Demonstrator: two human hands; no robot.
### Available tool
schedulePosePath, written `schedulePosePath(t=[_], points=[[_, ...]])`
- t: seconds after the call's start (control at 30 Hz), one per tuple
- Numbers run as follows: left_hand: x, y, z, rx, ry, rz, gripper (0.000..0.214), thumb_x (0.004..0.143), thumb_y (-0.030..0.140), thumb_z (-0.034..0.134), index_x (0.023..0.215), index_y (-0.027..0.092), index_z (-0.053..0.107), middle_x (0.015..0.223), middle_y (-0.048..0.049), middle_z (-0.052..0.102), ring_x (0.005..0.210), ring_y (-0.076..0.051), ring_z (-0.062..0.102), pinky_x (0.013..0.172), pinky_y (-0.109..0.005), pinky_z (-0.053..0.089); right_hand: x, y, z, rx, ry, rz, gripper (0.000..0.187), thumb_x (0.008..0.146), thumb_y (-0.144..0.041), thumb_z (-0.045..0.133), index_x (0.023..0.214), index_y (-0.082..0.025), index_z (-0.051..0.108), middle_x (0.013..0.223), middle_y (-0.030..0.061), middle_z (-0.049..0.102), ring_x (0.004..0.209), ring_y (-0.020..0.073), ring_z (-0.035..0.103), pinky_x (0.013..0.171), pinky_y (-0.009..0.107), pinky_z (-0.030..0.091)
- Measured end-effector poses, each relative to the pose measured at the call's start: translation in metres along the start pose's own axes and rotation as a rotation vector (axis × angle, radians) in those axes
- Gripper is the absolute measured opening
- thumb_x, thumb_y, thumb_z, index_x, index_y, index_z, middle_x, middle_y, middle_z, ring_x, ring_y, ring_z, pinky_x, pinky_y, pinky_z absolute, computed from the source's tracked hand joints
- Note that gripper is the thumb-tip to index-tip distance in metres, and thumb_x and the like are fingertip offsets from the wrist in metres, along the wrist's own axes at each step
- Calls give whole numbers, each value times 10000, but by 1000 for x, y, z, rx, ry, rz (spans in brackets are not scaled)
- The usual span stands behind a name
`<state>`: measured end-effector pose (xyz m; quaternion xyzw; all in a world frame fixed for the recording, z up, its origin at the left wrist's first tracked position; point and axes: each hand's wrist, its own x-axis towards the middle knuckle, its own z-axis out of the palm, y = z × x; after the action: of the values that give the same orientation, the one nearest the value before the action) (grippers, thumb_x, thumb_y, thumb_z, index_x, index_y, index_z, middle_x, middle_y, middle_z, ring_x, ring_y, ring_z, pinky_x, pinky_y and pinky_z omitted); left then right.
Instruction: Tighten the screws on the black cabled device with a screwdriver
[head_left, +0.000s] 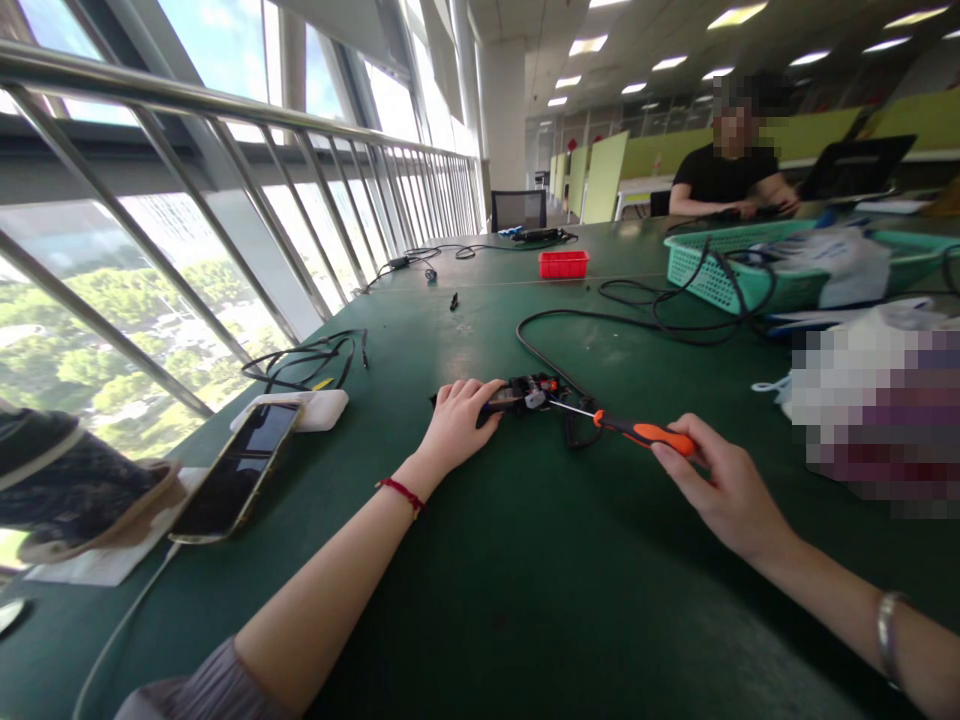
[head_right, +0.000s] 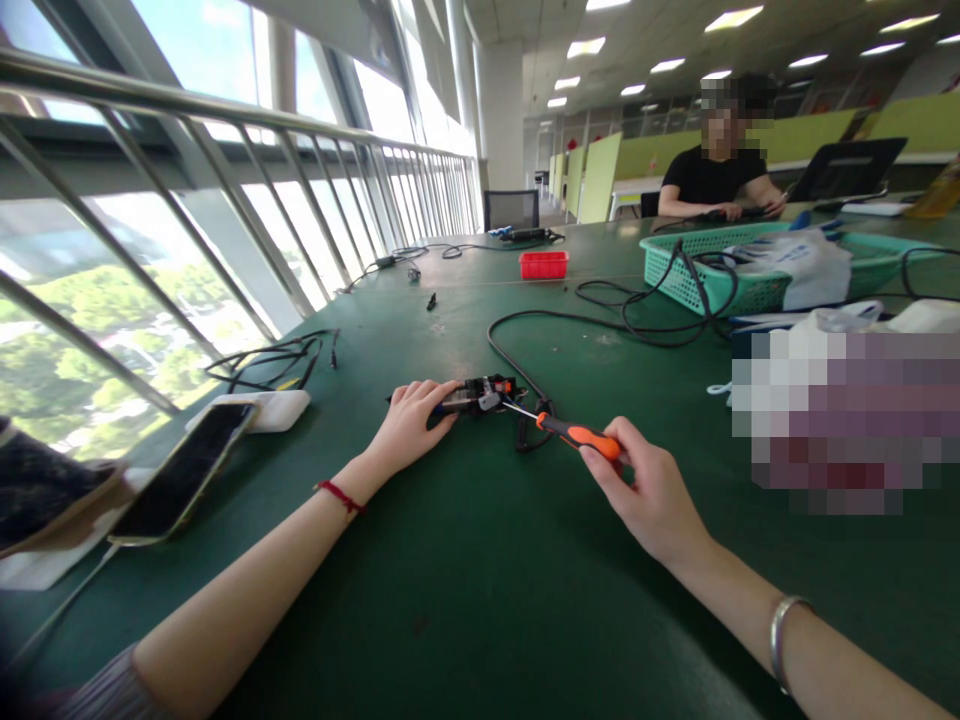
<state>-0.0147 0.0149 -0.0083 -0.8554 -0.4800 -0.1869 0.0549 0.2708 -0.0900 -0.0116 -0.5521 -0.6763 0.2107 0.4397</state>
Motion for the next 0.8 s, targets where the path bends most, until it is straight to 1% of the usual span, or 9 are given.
schedulePosePath(t=[0.07, 0.1, 0.27, 0.33, 0.47, 0.53, 0.6, 0.73, 0.8], points=[[0, 0, 0, -2, -2, -1, 418, 879, 272, 472, 1294, 228, 483, 1070, -60, 589, 1019, -239, 500, 924, -404, 350, 0, 4, 0, -6, -31, 46, 387, 895, -531, 429, 658, -226, 453, 490, -46, 417, 405, 102, 384, 406, 242, 311], [0, 1, -1, -3, -3, -2, 420, 878, 271, 472, 1295, 229, 481, 1072, -61, 589, 1019, -239, 500, 924, -404, 349, 1, 7, 0, -9, -34, 66, 430, 903, -552, 396, 631, -224, 450, 479, -42, 419, 401, 102, 386, 409, 247, 313], [0, 2, -2, -15, -5, -11, 422, 870, 266, 476, 1291, 230, 485, 1070, -63, 595, 1019, -242, 505, 932, -409, 349, 2, 23, 0, -82, 20, 155, 545, 928, -595, 272, 588, -225, 482, 471, -6, 484, 434, 135, 464, 427, 265, 345], [0, 2, -2, -16, -10, -12, 421, 870, 265, 475, 1290, 228, 486, 1072, -65, 595, 1016, -243, 506, 932, -411, 350, 2, 23, 0, -114, 29, 175, 575, 924, -615, 235, 570, -231, 476, 452, 0, 480, 411, 144, 460, 409, 273, 335], [0, 1, -1, -11, -4, -6, 421, 875, 269, 471, 1293, 223, 485, 1084, -64, 593, 1016, -243, 502, 931, -413, 351, -1, 15, 1, -198, 56, 186, 622, 905, -653, 195, 507, -236, 429, 417, 7, 441, 363, 141, 421, 389, 281, 307], [0, 1, -1, -6, 1, -7, 421, 875, 270, 476, 1292, 218, 488, 1078, -64, 593, 1012, -242, 505, 932, -414, 352, -1, 12, 2, -173, 45, 184, 594, 908, -642, 221, 525, -235, 424, 428, 2, 437, 370, 135, 416, 387, 276, 303], [0, 1, -1, -3, 2, -9, 424, 870, 269, 484, 1291, 218, 490, 1066, -63, 595, 1007, -242, 508, 929, -414, 356, -1, 13, 2, -87, 15, 168, 516, 922, -600, 274, 598, -233, 439, 455, -16, 437, 389, 125, 412, 386, 261, 305], [0, 2, -1, -5, -3, -13, 425, 866, 267, 485, 1289, 229, 494, 1064, -62, 597, 1013, -243, 507, 926, -414, 357, 1, 14, 3, 82, -1, 127, 287, 918, -510, 411, 824, -243, 460, 518, -55, 433, 424, 111, 395, 386, 233, 309], [0, 2, -1, -9, 1, -11, 421, 867, 268, 483, 1286, 231, 495, 1071, -61, 597, 1013, -242, 508, 927, -413, 357, 1, 12, 3, 119, 22, 112, 233, 905, -477, 462, 932, -246, 461, 560, -56, 454, 443, 112, 408, 392, 231, 324]])
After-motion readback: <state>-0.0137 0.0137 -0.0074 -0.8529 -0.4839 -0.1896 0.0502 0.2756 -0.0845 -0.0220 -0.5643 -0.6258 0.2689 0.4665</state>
